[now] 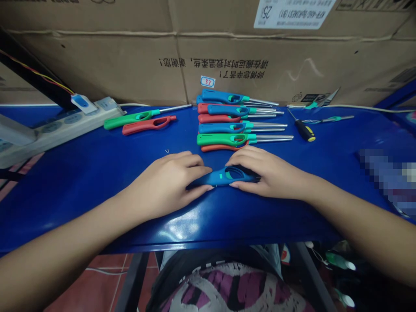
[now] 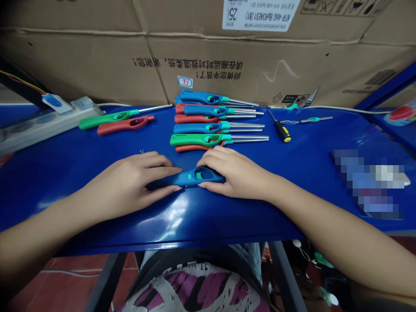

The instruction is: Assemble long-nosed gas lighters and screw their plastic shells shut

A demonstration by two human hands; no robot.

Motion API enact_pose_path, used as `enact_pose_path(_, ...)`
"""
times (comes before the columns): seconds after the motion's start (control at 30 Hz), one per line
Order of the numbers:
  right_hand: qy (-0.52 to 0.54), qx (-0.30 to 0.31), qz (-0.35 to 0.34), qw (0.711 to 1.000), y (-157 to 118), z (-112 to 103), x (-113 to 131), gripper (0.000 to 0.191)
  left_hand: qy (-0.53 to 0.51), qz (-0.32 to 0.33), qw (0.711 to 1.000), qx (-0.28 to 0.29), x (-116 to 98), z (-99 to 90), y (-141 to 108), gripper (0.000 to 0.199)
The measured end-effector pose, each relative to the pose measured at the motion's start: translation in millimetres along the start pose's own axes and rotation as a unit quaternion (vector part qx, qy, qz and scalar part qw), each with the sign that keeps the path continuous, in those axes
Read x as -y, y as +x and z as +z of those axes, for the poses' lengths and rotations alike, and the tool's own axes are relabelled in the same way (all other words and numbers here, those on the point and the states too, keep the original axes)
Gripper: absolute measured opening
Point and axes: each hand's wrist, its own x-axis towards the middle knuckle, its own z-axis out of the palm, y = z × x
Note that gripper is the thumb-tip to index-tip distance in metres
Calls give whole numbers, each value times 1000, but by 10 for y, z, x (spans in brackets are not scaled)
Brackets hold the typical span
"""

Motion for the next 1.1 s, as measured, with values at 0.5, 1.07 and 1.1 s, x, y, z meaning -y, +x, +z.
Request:
enact_pose_path(0.5, -18, 2, 3, 1000, -1, 20, -33, 35, -18, -9, 1000, -6, 12, 73, 10, 28)
enact_pose_path(1.07, -158, -9, -58, 986, -26, 54, 27, 31, 86, 11, 996, -15, -130, 197, -5, 35)
enact_pose_path(1.1, -146, -18, -60, 987, -32, 44, 16, 28, 51, 4, 998, -22, -119, 213, -4, 34)
